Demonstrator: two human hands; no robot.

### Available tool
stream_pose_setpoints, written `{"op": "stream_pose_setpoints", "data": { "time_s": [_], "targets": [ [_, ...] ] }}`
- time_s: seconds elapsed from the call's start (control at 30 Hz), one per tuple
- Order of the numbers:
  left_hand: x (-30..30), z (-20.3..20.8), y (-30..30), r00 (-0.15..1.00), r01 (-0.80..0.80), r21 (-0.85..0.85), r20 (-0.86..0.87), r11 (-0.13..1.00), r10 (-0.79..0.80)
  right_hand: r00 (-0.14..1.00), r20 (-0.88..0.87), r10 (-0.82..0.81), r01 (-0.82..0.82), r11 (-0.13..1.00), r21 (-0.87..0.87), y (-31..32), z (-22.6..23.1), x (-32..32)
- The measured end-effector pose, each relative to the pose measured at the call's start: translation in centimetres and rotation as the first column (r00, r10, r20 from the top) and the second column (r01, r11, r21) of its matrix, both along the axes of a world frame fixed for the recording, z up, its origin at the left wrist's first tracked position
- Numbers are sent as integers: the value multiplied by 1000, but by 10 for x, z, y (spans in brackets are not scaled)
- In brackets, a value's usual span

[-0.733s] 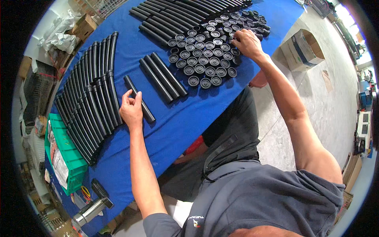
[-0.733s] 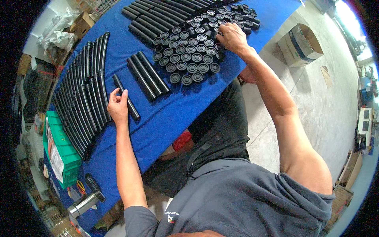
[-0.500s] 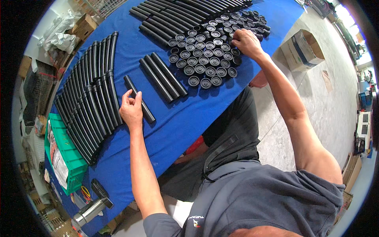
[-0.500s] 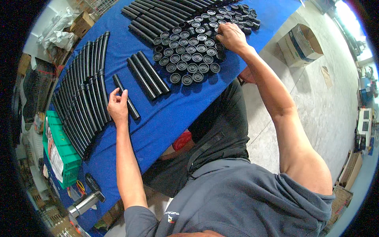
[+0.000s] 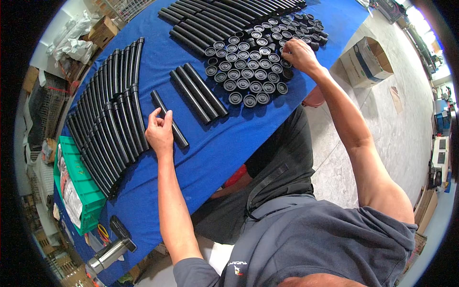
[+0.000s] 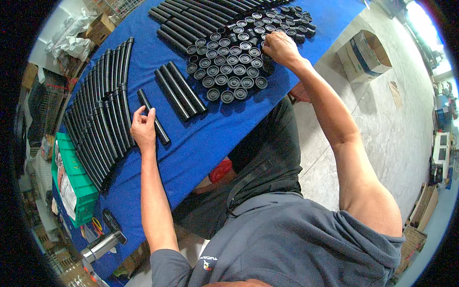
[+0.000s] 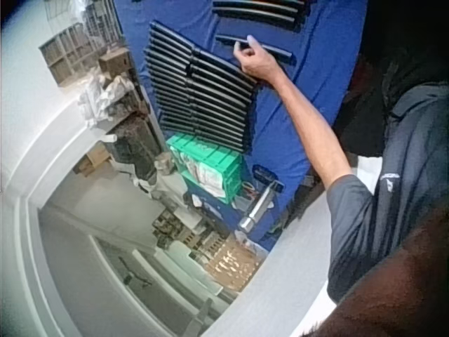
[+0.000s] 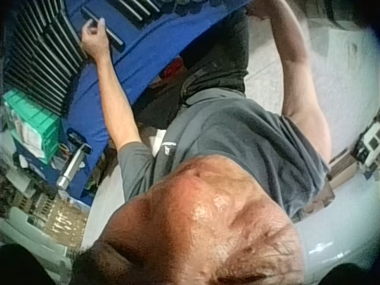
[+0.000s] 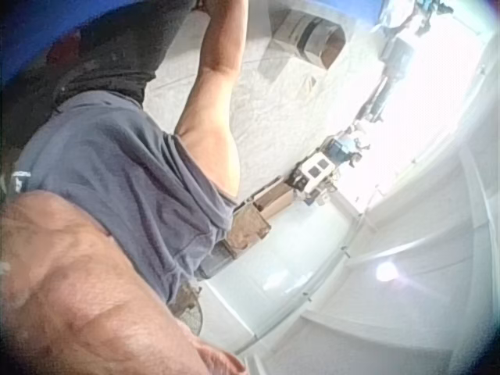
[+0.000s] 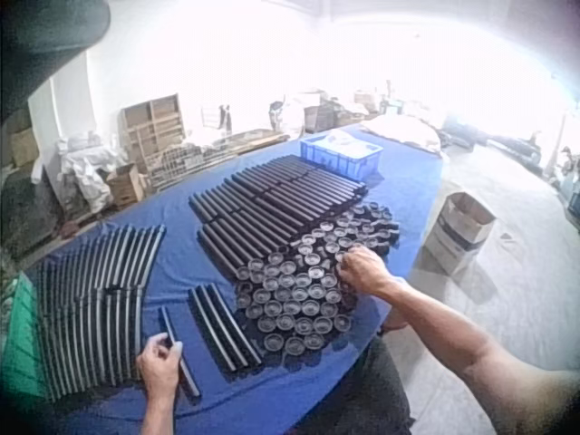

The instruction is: Manually assemble a cap onto a small black tube while seated at a work table.

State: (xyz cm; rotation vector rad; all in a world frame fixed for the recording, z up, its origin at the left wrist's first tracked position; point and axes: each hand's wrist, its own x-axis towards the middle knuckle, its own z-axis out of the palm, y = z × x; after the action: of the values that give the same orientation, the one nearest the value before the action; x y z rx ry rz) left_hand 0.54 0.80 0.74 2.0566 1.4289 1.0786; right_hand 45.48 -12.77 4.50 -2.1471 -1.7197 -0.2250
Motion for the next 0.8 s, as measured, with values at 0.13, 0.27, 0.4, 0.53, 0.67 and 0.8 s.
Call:
{"op": "stream_pose_setpoints", "data": {
  "time_s": [0.13, 0.27, 0.4, 0.53, 0.67, 0.8],
  "targets": [
    [0, 0, 0, 1000, -7, -1, -12, 1000, 7, 999, -42, -33, 31, 998, -45, 2, 11, 0],
    [0, 1, 0, 1000, -6, -16, -12, 1000, 6, 1000, -18, 9, -8, 997, 79, 13, 20, 2],
    [0, -1, 0, 1000, -11, -15, -8, 1000, 11, 998, 33, 53, -53, 999, 4, 30, 10, -3],
    [0, -2, 1, 1000, -16, -25, 3, 1000, 16, 997, 63, 33, -26, 993, -114, 35, 12, -8],
    [-1, -3, 2, 1000, -19, -16, -1, 1000, 19, 993, 117, -15, 32, 989, -141, 39, 8, 1],
    [-1, -4, 2, 1000, -11, -23, 9, 1000, 11, 994, 78, -73, 85, 984, -159, 41, 10, 4]
  ]
}}
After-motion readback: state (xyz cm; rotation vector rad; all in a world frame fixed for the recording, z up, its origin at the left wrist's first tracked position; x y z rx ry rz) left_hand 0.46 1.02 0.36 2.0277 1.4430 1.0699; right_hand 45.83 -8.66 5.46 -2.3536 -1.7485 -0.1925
